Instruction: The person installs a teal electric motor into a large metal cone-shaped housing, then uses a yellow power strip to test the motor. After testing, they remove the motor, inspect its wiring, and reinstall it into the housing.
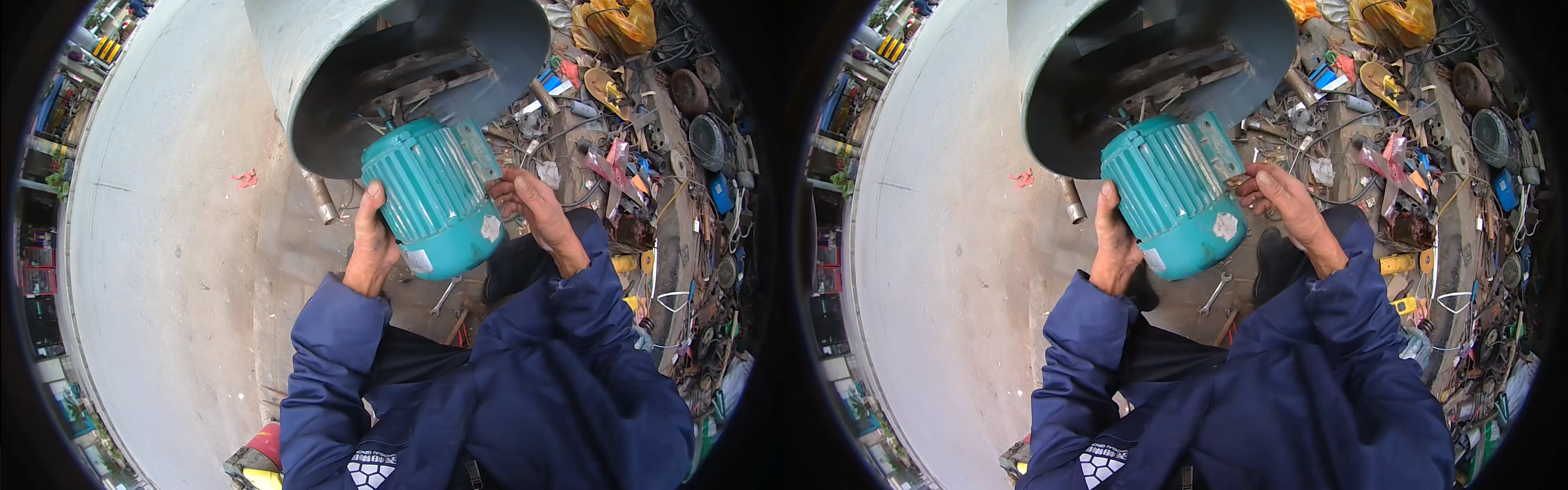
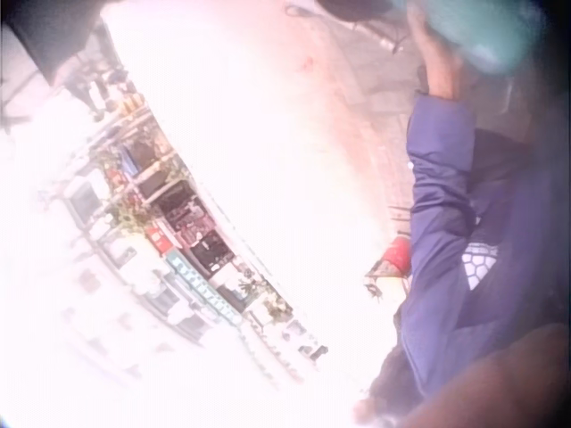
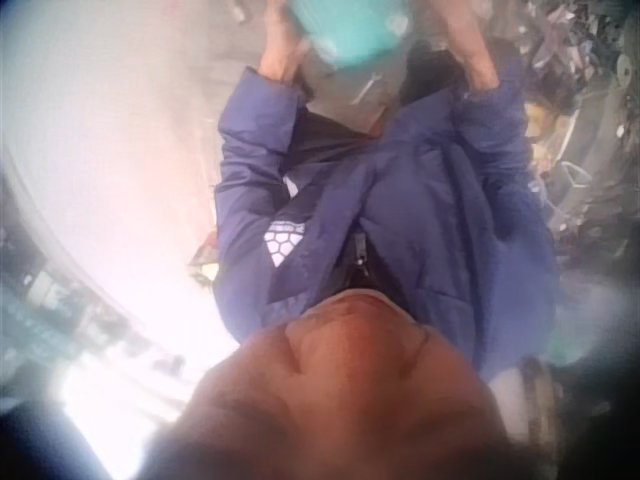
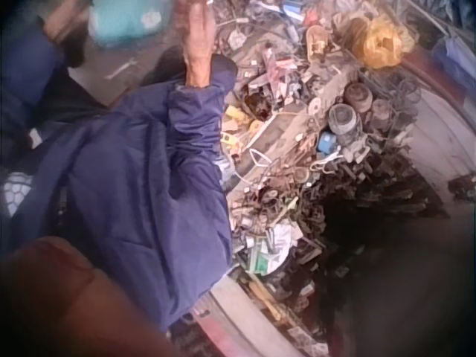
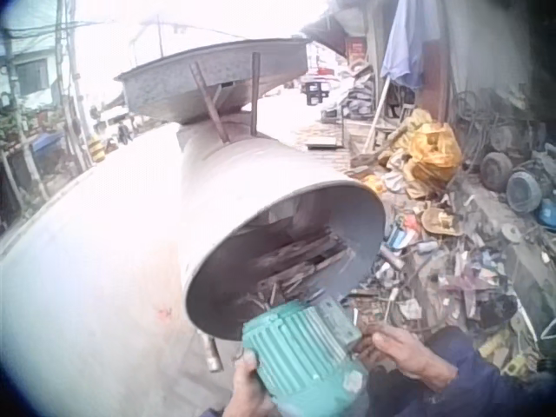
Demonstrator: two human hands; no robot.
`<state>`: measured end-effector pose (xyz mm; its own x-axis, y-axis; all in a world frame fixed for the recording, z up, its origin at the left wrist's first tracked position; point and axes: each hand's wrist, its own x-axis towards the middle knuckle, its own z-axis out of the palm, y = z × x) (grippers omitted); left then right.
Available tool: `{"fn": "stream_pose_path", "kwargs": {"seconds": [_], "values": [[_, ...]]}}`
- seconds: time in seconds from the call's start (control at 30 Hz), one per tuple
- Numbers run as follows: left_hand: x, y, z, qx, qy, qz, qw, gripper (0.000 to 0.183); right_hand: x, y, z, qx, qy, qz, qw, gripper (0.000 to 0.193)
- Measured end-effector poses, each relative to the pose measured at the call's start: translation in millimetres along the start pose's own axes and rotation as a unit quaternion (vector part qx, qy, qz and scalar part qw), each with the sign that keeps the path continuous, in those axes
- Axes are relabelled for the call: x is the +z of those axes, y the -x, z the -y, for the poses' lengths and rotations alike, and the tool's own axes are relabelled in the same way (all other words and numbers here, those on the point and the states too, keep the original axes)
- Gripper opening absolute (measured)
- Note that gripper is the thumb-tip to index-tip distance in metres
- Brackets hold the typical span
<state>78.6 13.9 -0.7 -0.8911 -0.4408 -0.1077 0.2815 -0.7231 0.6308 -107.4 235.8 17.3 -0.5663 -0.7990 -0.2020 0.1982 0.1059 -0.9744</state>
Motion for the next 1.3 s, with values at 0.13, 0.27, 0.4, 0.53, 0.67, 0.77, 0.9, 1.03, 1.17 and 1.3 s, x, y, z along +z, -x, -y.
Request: {"fn": "stream_pose_path", "kwargs": {"seconds": [0.13,0.27,0.4,0.53,0.67,0.77,0.9,1.03,1.17,1.3], "values": [[7.5,-5.1,1.4,0.032,0.014,-0.005,0.999,0.086,32.1,38.8,-8.6,-0.036,-0.010,0.044,0.998,0.085],[13.8,-7.4,1.6,0.049,0.036,0.012,0.998,0.090,58.7,50.8,11.2,-0.064,-0.051,0.062,0.995,0.092],[16.8,-0.5,7.5,0.048,0.084,0.036,0.995,0.090,64.9,61.0,27.5,-0.079,-0.048,0.039,0.995,0.091],[15.3,0.4,7.4,0.043,0.086,0.040,0.995,0.092,65.7,62.3,32.0,-0.046,-0.061,0.033,0.997,0.094],[14.4,1.0,3.6,0.032,0.069,0.053,0.996,0.091,70.7,59.8,25.2,0.018,-0.103,0.020,0.994,0.099],[19.2,2.1,5.3,0.031,0.046,0.079,0.995,0.089,70.5,56.3,16.9,-0.022,-0.125,0.028,0.992,0.096],[25.5,-5.8,2.9,0.013,0.053,0.078,0.995,0.083,67.5,47.9,6.9,-0.046,-0.167,0.021,0.985,0.084],[28.1,-13.6,4.1,0.033,0.055,0.079,0.995,0.080,60.6,37.4,6.8,-0.048,-0.175,0.013,0.983,0.079],[32.3,-32.6,-1.4,0.040,0.099,0.098,0.989,0.086,47.8,24.1,14.5,-0.103,-0.114,0.041,0.987,0.079],[49.1,-46.3,-1.2,0.114,0.074,0.061,0.989,0.088,30.9,4.2,19.5,-0.100,-0.138,0.021,0.985,0.077]]}}
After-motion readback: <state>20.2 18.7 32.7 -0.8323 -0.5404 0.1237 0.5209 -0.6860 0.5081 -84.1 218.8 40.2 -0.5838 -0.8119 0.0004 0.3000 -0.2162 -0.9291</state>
